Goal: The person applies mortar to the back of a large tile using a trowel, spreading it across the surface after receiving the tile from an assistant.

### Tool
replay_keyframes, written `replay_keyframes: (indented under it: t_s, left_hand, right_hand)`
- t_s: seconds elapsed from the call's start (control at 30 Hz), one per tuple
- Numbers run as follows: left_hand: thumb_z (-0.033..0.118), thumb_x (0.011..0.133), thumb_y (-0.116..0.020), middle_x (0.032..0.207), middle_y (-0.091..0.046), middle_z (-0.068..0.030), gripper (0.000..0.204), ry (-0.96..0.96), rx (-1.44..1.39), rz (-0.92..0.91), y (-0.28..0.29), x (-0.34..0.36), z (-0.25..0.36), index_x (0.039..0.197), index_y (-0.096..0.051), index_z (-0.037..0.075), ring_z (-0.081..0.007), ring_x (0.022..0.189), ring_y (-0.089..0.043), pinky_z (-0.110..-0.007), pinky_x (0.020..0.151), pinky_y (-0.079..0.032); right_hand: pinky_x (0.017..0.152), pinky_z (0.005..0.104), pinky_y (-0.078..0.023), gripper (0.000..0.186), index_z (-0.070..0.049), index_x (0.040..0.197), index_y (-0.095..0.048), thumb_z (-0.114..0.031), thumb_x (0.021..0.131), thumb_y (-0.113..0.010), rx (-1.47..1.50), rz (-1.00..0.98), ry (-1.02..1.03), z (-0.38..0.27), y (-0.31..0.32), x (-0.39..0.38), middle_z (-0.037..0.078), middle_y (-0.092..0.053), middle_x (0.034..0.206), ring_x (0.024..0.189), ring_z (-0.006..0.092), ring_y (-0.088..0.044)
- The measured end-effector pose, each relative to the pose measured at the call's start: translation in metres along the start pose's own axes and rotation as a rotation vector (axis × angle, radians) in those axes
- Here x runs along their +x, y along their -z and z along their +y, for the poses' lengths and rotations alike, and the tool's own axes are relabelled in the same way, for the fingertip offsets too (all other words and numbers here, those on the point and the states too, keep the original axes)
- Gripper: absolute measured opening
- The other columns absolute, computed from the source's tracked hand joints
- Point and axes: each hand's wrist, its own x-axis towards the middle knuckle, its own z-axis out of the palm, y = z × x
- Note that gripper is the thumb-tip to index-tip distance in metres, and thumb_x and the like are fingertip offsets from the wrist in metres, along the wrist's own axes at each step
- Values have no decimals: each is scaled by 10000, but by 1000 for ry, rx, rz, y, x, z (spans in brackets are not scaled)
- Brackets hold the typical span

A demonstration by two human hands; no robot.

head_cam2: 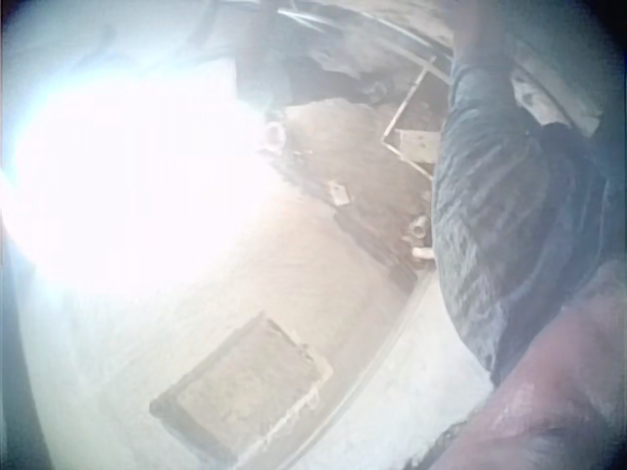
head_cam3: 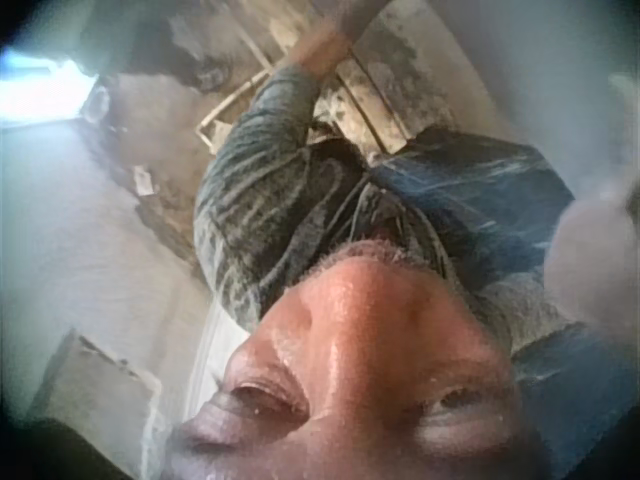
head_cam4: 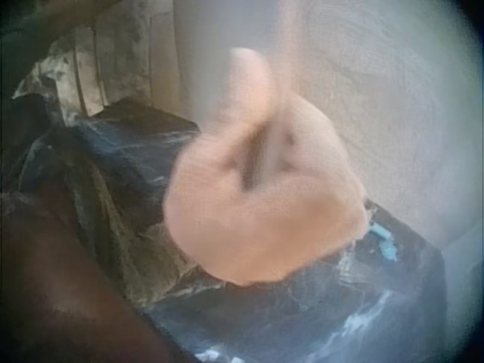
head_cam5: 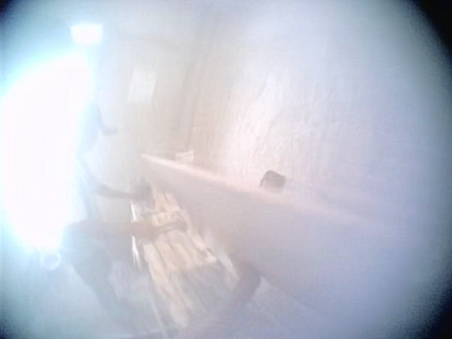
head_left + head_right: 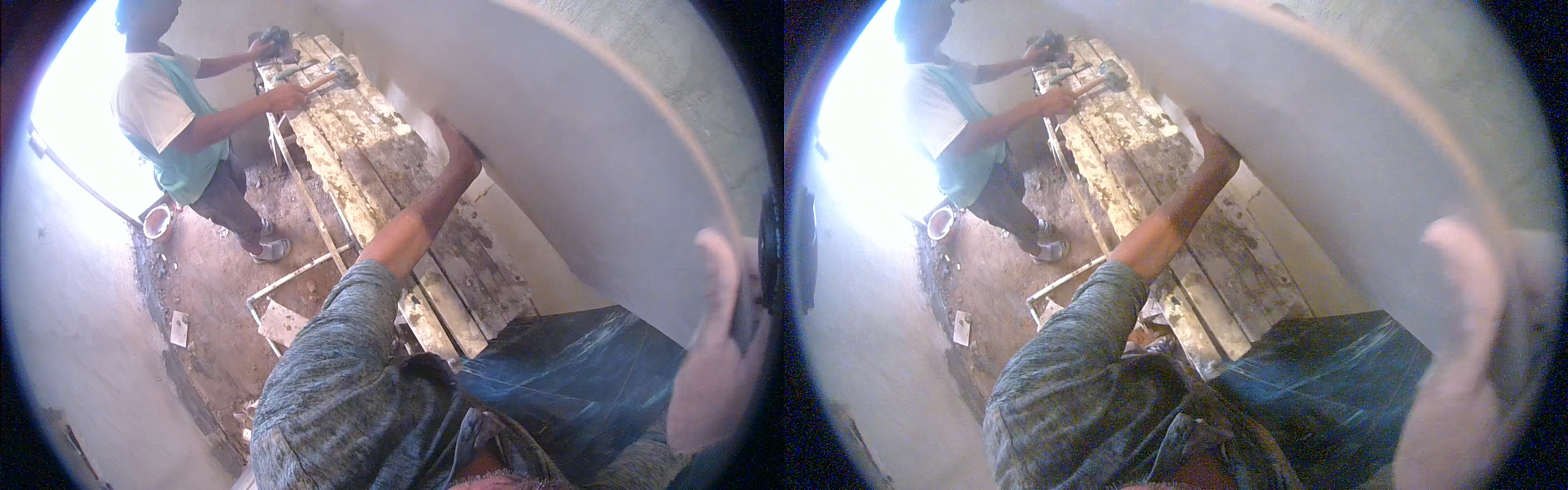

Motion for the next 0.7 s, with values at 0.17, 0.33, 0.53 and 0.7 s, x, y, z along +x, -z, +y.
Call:
replay_keyframes:
  t_s: [0.17, 0.33, 0.53, 0.7]
  left_hand:
    - [811, 853, -63, 1464, -359, -105, 966, -57, -94, -73, 36, 31, 4, 1497, -234, 112, -294, 1343, -344, -433, 1119, -277]
    - [796, 862, -78, 1460, -366, -107, 944, 233, -47, -19, 80, -2, 24, 1491, -244, 112, -296, 1334, -354, -437, 1112, -288]
    - [778, 872, -97, 1454, -374, -109, 918, 271, -28, -18, 106, 0, 83, 1484, -256, 113, -298, 1324, -367, -443, 1104, -302]
    - [763, 881, -112, 1449, -380, -111, 896, 304, -17, -7, 126, 0, 111, 1479, -265, 113, -300, 1316, -377, -447, 1097, -313]
  right_hand:
    - [697, 417, -453, 344, -3, 1028, -561, -164, 797, -759, 26, -14, 339, -59, 35, -11, 132, -572, 870, 797, 321, -556]
    - [597, 393, -473, 265, 41, 929, -560, -95, 794, -744, 144, 54, 483, -96, 18, -24, 131, -533, 797, 718, 306, -548]
    - [569, 368, -497, 254, 74, 953, -590, -74, 783, -706, 318, -89, 487, -133, 8, -44, 136, -523, 808, 719, 290, -575]
    - [561, 333, -494, 258, 58, 984, -616, -71, 770, -676, 382, -160, 497, -156, -11, -53, 116, -528, 807, 738, 255, -601]
